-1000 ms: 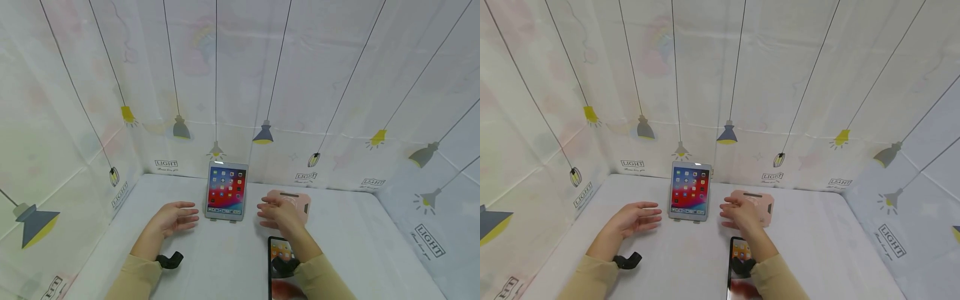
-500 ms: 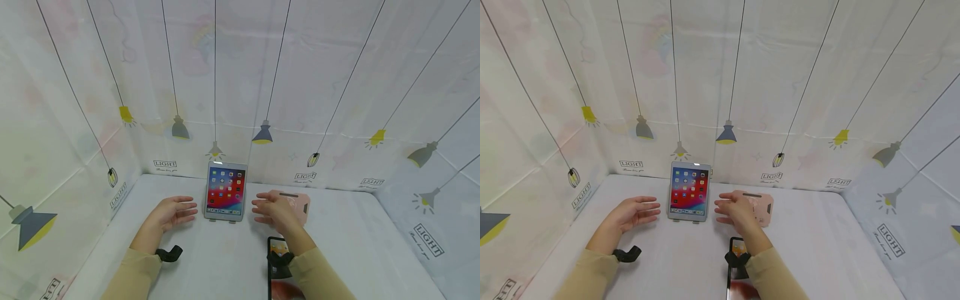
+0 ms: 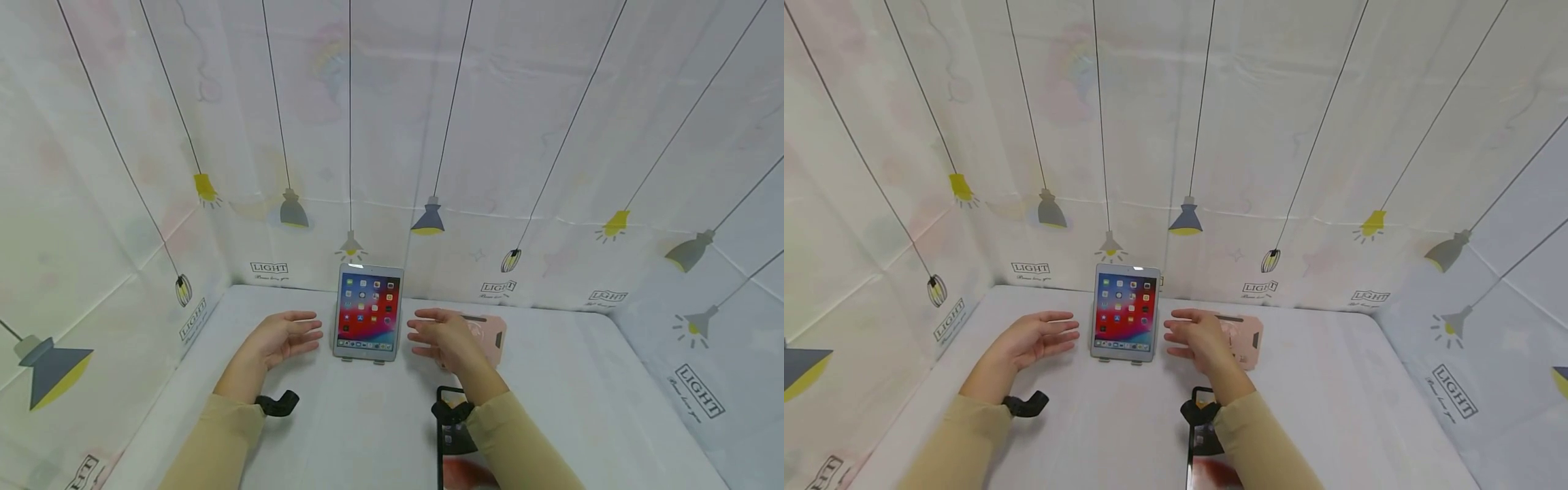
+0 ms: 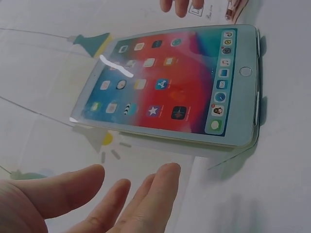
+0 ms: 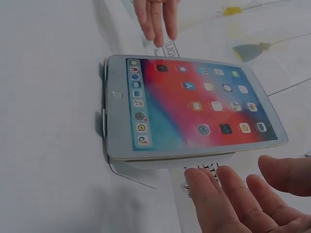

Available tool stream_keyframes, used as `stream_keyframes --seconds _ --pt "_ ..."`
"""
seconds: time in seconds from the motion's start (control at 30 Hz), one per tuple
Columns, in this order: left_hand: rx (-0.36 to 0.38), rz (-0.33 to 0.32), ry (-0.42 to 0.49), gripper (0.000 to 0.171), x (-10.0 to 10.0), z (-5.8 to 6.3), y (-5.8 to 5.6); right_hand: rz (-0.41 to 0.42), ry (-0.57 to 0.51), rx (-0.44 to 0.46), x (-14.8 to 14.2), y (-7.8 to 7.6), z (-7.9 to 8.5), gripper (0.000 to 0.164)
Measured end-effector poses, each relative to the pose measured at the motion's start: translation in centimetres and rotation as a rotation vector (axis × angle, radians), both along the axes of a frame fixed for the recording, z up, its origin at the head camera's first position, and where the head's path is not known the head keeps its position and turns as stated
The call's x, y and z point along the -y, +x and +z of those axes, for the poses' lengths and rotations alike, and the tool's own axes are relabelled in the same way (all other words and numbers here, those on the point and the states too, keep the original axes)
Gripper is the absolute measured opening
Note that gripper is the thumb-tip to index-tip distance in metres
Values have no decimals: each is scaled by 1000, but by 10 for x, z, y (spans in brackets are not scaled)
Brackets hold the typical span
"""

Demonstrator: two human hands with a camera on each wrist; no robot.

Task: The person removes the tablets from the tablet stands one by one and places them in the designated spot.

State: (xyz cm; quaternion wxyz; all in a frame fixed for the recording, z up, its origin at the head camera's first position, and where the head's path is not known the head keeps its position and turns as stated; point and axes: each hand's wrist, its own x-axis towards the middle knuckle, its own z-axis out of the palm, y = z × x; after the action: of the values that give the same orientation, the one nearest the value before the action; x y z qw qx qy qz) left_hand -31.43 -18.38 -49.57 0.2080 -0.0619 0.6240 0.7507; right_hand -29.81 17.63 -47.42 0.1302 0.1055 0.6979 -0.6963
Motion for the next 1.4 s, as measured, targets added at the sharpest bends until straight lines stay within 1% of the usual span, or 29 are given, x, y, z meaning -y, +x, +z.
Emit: stream_keyframes --seconds 0.17,0.3,0.43,0.67,0.73,0.83,1.07,1.27,1.4 --pt "-52 -22 5 56 -1 1 -5 15 -25 -12 0 -3 1 44" --pt "-69 -32 7 57 -2 4 -9 32 -57 -20 -1 -6 2 43" --pt "-86 -49 6 56 -4 7 -12 23 -83 -14 -1 -8 3 44" --pt "-116 -58 6 53 -7 15 -17 21 -89 -26 2 -13 6 43" --pt "-135 -72 2 53 -7 16 -19 21 -91 -31 3 -15 7 43" --pt "-154 -77 2 52 -8 18 -22 27 -81 -46 4 -17 8 43" --pt "-175 -79 21 50 -10 21 -28 38 -60 -56 6 -20 11 43" --pt "-179 -72 46 50 -13 25 -33 5 -69 -54 8 -23 13 42" --pt "-185 -71 38 51 -14 28 -36 -29 -77 -56 10 -25 13 41"
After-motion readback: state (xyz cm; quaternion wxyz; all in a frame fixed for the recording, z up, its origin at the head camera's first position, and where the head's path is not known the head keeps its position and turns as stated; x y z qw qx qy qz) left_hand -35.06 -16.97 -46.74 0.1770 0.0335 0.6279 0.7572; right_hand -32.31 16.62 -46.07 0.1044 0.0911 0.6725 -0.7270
